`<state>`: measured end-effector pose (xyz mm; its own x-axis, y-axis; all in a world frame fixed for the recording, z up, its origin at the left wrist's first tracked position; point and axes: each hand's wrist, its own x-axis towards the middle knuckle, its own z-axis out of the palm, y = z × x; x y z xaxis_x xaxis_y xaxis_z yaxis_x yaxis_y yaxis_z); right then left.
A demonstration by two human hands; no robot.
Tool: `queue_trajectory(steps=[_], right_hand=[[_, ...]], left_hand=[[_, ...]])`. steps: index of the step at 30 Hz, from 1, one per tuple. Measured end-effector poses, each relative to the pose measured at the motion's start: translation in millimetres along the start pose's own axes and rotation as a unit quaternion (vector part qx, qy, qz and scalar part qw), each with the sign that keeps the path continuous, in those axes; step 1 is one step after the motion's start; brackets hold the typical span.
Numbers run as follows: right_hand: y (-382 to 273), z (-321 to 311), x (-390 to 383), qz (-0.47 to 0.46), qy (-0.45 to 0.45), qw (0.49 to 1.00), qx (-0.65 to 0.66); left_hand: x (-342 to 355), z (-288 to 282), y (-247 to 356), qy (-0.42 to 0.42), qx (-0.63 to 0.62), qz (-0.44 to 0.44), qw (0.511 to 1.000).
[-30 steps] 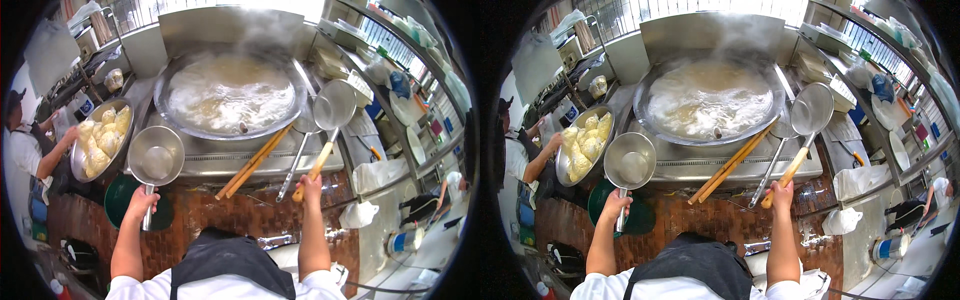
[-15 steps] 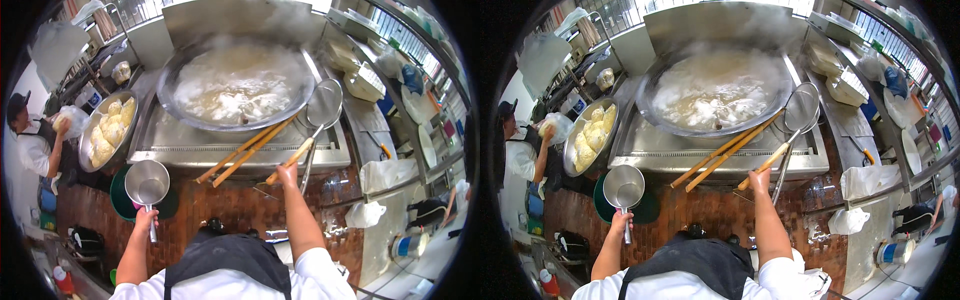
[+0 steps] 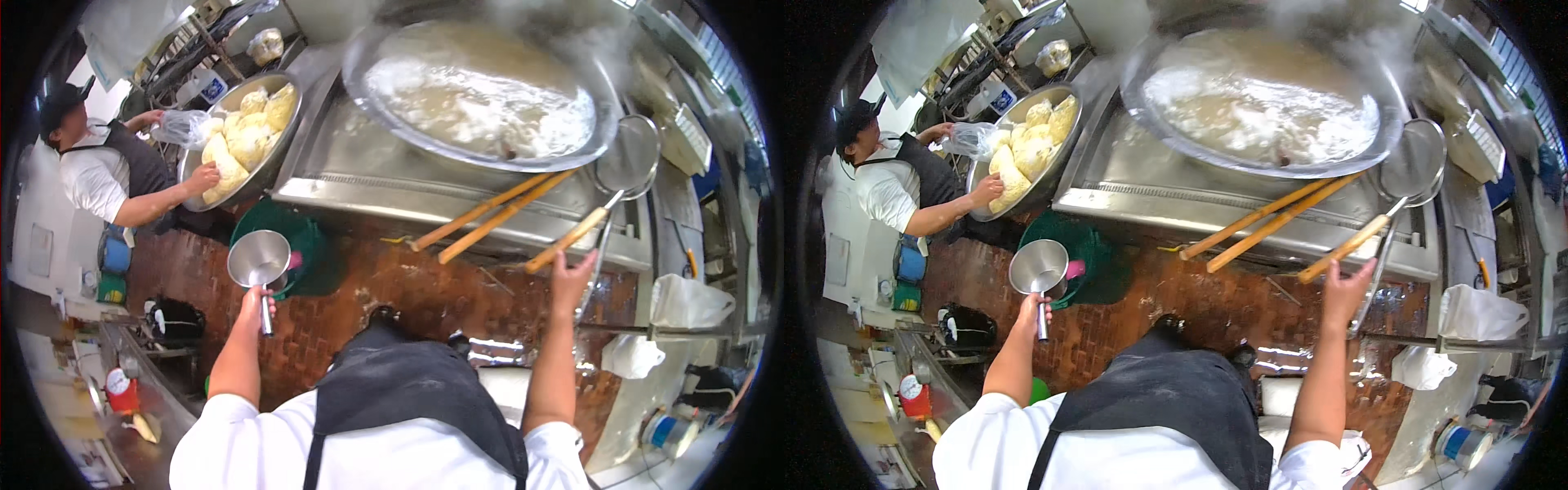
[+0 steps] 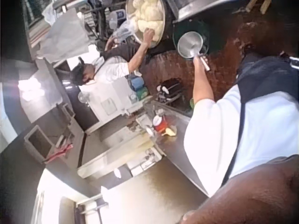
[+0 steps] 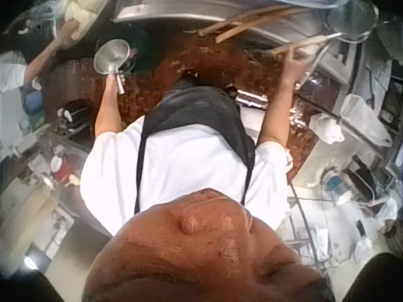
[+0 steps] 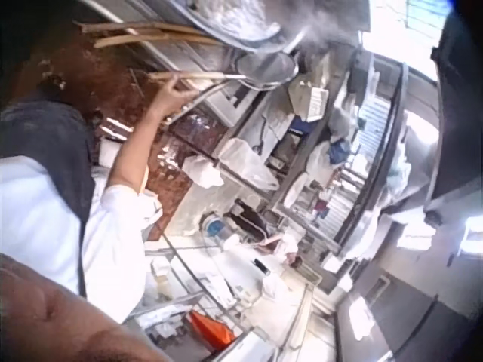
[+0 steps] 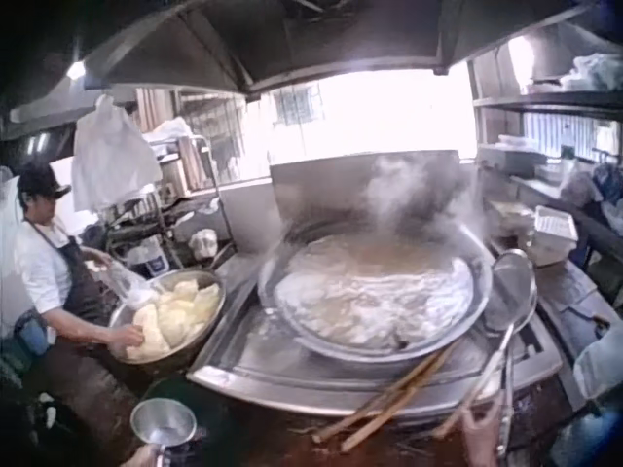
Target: The person stirs and skims boiling liquid in a large vat using a mesh strainer and ladle, then carries a metal oil container to a counter. Afterward, the person scoops water from a bucket with a plastic cup and washes their hands and arms.
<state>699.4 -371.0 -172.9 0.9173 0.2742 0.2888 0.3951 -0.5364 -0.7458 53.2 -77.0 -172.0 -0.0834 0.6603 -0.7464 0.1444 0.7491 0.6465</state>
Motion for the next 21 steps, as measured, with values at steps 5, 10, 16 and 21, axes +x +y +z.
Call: queue_trajectory(steps=[5,10,16,21], right_hand=[[7.6,-29.0,-77.0,0.033,0.035,0.994,0.099],[5.8,-26.9,-181.8,0.185,-0.092,0.971,0.122],[-9.0,-26.5,-292.8,0.271,-0.233,0.933,-0.047],[-25.4,-36.5,-342.4,0.305,-0.277,0.906,-0.098]], left_hand=[[67.7,-31.8,9.6,-0.017,-0.073,-0.138,0.988],[159.1,-87.2,5.3,-0.124,-0.072,-0.205,0.968],[232.5,-83.7,2.3,-0.065,0.036,-0.183,0.98],[282.2,-52.6,-12.4,-0.019,0.14,-0.184,0.973]])
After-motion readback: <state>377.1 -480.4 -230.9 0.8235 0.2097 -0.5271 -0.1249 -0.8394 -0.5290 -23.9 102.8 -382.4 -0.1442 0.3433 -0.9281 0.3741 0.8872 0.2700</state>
